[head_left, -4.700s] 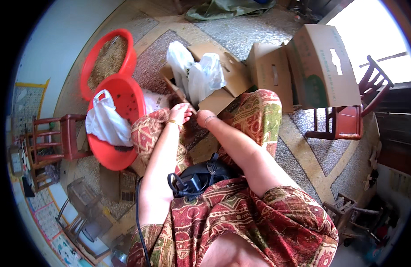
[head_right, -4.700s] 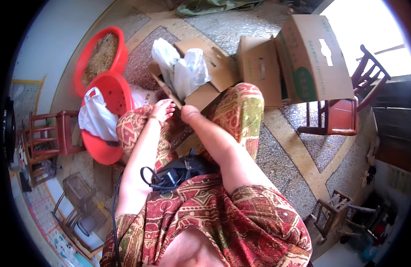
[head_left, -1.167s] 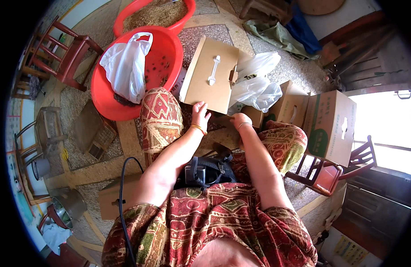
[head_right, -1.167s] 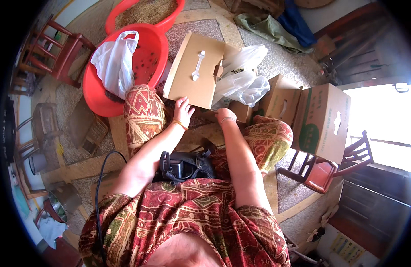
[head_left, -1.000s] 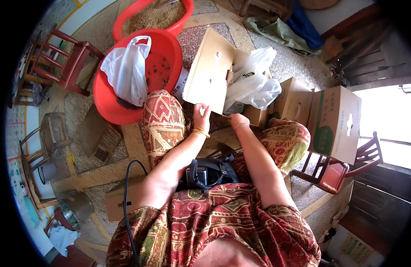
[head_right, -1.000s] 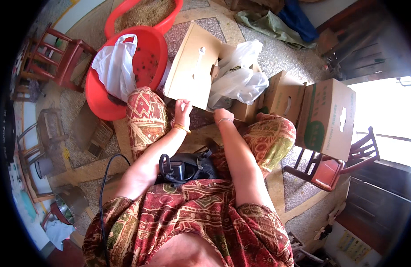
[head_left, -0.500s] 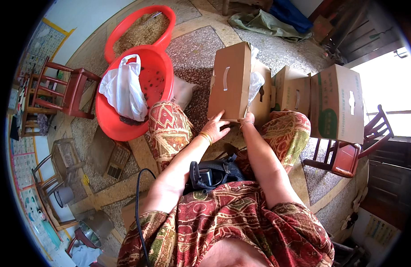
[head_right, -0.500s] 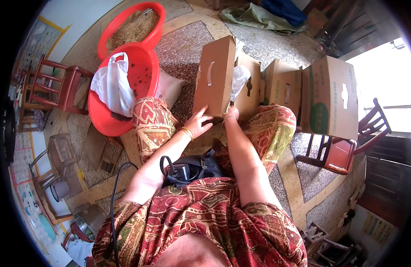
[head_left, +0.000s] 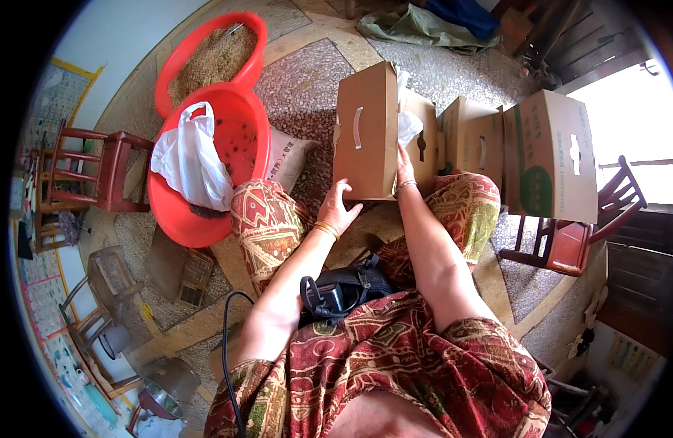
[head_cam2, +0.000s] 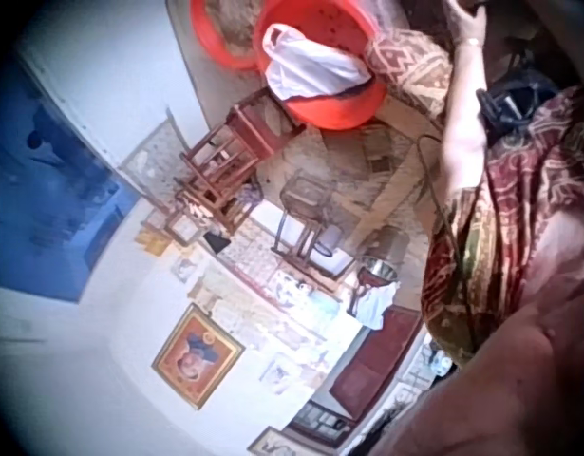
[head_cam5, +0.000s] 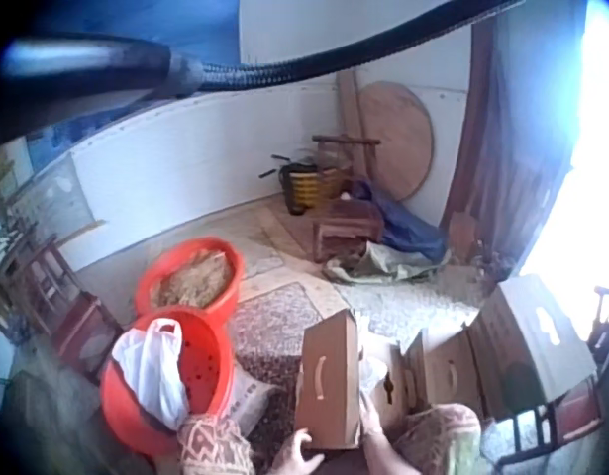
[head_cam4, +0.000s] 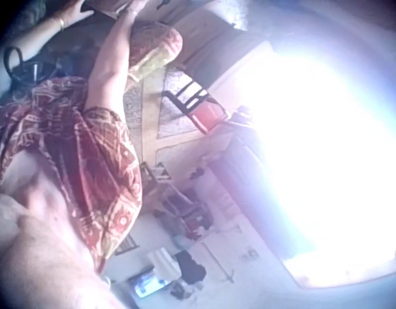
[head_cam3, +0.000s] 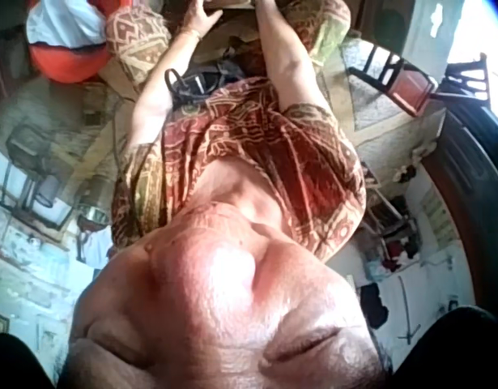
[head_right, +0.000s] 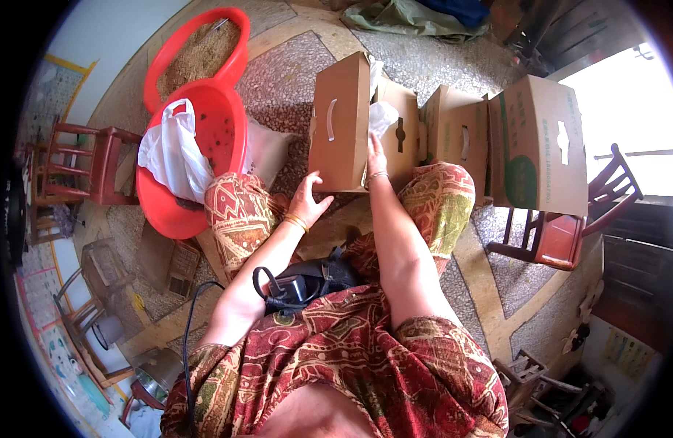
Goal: The person sits on the floor and assembles multiple flat-packed cardboard boxes. They fold the side flaps, tuck the tabs into slots, and secure the box structure. The person handles several boxes sequentially, stacking the completed ones nearby.
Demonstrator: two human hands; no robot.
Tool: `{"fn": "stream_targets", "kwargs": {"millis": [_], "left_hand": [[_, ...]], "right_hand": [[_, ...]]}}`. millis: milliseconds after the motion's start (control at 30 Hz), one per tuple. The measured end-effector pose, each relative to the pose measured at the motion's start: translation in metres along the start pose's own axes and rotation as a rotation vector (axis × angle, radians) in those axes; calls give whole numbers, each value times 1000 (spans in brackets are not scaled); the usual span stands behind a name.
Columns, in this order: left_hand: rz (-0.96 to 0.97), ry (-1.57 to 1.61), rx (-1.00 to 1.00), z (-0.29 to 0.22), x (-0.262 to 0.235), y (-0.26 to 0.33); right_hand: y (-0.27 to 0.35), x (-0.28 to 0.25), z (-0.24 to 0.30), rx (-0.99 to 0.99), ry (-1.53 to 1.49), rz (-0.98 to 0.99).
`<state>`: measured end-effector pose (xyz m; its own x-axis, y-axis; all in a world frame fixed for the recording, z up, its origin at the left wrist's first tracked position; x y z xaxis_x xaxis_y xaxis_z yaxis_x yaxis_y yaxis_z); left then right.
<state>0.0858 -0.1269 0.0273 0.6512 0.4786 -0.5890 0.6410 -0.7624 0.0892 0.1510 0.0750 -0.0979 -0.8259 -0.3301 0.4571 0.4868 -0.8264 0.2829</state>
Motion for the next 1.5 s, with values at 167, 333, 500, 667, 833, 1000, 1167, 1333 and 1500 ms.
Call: {"fn": "stream_targets", "kwargs": {"millis": [167,333,500,667,833,1000,1167,1333,1500], "left_hand": [[22,-31,76,-29,-1,-6],[85,-135,-6,-19,9,-13],[116,-270,24,-20,17,-20],[115,-248,-11,-15,23,-31],[124,-96,-51,-13,28,-33],[39,-36,-96,1,12,-25],[28,28,-35,-17,8,-31],[46,-66,-37,-14,8,-30],[121,-200,-13,-20,22,-30]], "right_hand": [[-2,16,-66,349,-128,154],[15,13,-108,513,-61,162],[25,6,-136,583,11,139],[29,-16,-135,587,166,107],[-18,-44,-74,429,768,192],[-64,23,81,-101,876,-116],[-124,78,128,-951,1046,142],[-124,76,-16,227,-57,217],[-5,-3,-104,609,16,206]]}}
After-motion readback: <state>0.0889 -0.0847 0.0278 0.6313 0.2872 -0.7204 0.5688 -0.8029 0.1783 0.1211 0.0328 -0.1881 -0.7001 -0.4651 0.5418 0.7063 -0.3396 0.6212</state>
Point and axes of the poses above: each hand's wrist, its own y-axis away from the middle knuckle, its own x-axis out of the palm, z = x × y, the point moved 10 cm from there along -y, towards the middle knuckle, and after that the axes turned 10 degrees about -x, right-handed, at the moved point
